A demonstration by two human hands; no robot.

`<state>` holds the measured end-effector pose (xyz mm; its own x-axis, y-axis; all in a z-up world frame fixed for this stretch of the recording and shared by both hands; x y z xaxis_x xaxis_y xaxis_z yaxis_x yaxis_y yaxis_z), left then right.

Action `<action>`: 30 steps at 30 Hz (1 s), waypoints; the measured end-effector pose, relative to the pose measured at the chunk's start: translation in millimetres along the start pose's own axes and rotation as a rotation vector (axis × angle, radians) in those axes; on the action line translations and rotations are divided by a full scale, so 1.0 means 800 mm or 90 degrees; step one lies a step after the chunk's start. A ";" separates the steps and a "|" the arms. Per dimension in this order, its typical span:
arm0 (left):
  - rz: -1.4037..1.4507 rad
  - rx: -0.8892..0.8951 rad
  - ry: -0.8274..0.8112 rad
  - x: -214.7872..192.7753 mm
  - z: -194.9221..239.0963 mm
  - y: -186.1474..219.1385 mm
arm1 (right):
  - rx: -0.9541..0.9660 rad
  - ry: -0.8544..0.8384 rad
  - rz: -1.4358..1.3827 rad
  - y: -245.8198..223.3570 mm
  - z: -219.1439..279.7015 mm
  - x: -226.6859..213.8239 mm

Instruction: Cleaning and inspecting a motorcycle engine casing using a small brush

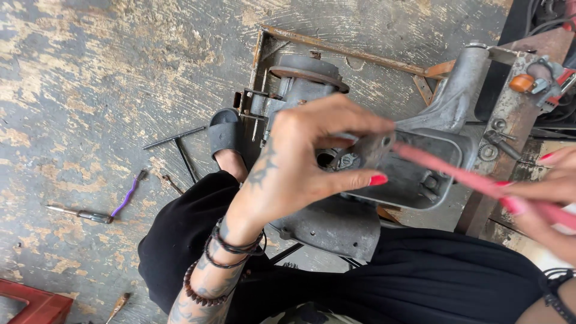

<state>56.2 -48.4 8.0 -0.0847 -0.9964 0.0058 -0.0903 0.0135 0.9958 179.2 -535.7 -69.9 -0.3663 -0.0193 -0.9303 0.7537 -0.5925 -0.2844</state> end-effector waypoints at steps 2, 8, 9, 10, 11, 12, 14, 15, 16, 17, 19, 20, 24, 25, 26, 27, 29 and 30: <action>-0.153 0.036 -0.032 0.025 0.000 -0.022 | 0.086 0.056 -0.027 0.029 0.038 0.021; -0.556 0.104 -0.097 0.075 0.009 -0.058 | 0.093 0.140 -0.097 -0.142 -0.049 -0.070; -0.585 0.108 -0.081 0.073 0.008 -0.059 | 0.054 0.163 -0.109 -0.174 -0.067 -0.089; -0.589 0.110 -0.088 0.072 0.010 -0.069 | 0.058 0.169 -0.113 -0.175 -0.070 -0.089; -0.610 0.086 -0.098 0.069 0.011 -0.080 | 0.026 0.183 -0.100 -0.179 -0.074 -0.092; -0.631 0.062 -0.107 0.065 0.012 -0.092 | -0.006 0.197 -0.086 -0.183 -0.079 -0.094; -0.617 0.044 -0.114 0.063 0.010 -0.094 | 0.003 0.200 -0.074 -0.188 -0.082 -0.098; -0.600 0.024 -0.115 0.060 0.010 -0.097 | 0.009 0.198 -0.060 -0.191 -0.084 -0.100; -0.601 0.023 -0.118 0.059 0.008 -0.096 | 0.011 0.199 -0.063 -0.190 -0.085 -0.099; -0.579 -0.001 -0.126 0.058 0.007 -0.097 | 0.007 0.195 -0.060 -0.189 -0.085 -0.098; -0.556 -0.029 -0.135 0.058 0.005 -0.100 | 0.003 0.189 -0.059 -0.185 -0.085 -0.093; -0.569 -0.041 -0.141 0.058 0.004 -0.102 | -0.002 0.190 -0.076 -0.182 -0.084 -0.090; -0.604 -0.035 -0.157 0.060 0.003 -0.104 | 0.003 0.188 -0.139 -0.176 -0.077 -0.077; -0.604 -0.036 -0.156 0.059 0.002 -0.103 | 0.003 0.188 -0.139 -0.176 -0.079 -0.077; -0.600 -0.043 -0.170 0.060 0.001 -0.103 | -0.006 0.187 -0.124 -0.177 -0.081 -0.078; -0.597 -0.049 -0.183 0.060 0.001 -0.102 | -0.015 0.187 -0.109 -0.179 -0.083 -0.079; -0.615 -0.036 -0.188 0.061 0.002 -0.101 | -0.014 0.190 -0.114 -0.180 -0.084 -0.080; -0.633 -0.023 -0.193 0.061 0.002 -0.100 | -0.012 0.193 -0.120 -0.181 -0.085 -0.080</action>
<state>57.5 -98.1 -71.8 -0.2340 -0.4935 -0.8376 -0.2263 -0.8103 0.5406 130.8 -394.2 15.3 -0.3226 0.3305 -0.8870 0.7000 -0.5474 -0.4586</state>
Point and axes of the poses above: each hand's wrist, its own z-axis away from the middle knuckle, its own x-axis out of the palm, y = z × x, the point moved 4 cm from there along -z, towards the middle knuckle, and after that the axes turned 1 degree about -x, right-handed, at the moved point
